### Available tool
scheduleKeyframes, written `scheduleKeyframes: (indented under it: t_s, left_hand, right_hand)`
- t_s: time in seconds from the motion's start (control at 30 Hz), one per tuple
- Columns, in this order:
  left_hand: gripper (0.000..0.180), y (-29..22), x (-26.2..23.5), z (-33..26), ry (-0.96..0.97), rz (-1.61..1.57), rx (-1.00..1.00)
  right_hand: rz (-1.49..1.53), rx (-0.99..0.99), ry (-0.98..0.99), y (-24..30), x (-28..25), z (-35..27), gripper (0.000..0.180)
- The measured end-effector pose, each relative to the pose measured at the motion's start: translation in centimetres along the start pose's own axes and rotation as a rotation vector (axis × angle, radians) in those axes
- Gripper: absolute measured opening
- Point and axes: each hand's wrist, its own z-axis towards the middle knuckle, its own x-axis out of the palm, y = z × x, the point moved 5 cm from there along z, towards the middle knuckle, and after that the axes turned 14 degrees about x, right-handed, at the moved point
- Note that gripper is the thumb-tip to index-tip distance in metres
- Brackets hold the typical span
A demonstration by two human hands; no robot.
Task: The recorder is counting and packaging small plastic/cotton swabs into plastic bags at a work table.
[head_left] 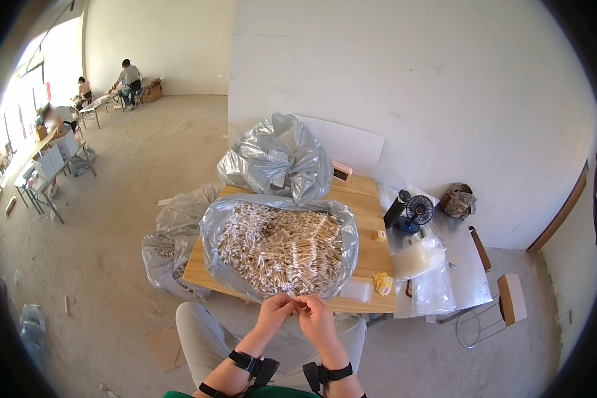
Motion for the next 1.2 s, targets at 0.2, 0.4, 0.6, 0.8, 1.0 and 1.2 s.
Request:
scheduleKeyframes:
  t_s: [0.2, 0.4, 0.6, 0.8, 1.0, 1.2]
  left_hand:
    - [0.012, -1.0, 0.3, -0.2, 0.033, 0.209, 0.034]
    - [0.012, -3.4, 0.7, 0.2, 0.166, 0.517, 0.191]
    - [0.012, -3.9, 0.9, 0.3, 0.206, 0.638, 0.301]
    - [0.011, -4.3, 1.0, 0.0, 0.196, 0.647, 0.338]
    - [0.013, -5.2, 1.7, 0.1, 0.206, 0.67, 0.403]
    - [0.013, -5.9, 2.3, 0.1, 0.253, 0.733, 0.527]
  right_hand:
    - [-0.039, 0.002, -0.03, -0.8, 0.3, 0.0, 0.023]
    - [-0.065, 0.052, -0.054, -1.5, 0.2, 0.0, 0.021]
    - [-0.039, 0.064, -0.059, -1.9, 0.6, 0.0, 0.02]
    - [-0.134, 0.018, -0.16, -2.1, -0.5, 0.0, 0.026]
    - [0.014, 0.05, -0.174, -1.7, -0.4, 0.2, 0.027]
    - [-0.066, -0.024, -0.103, -3.0, 0.3, 1.0, 0.017]
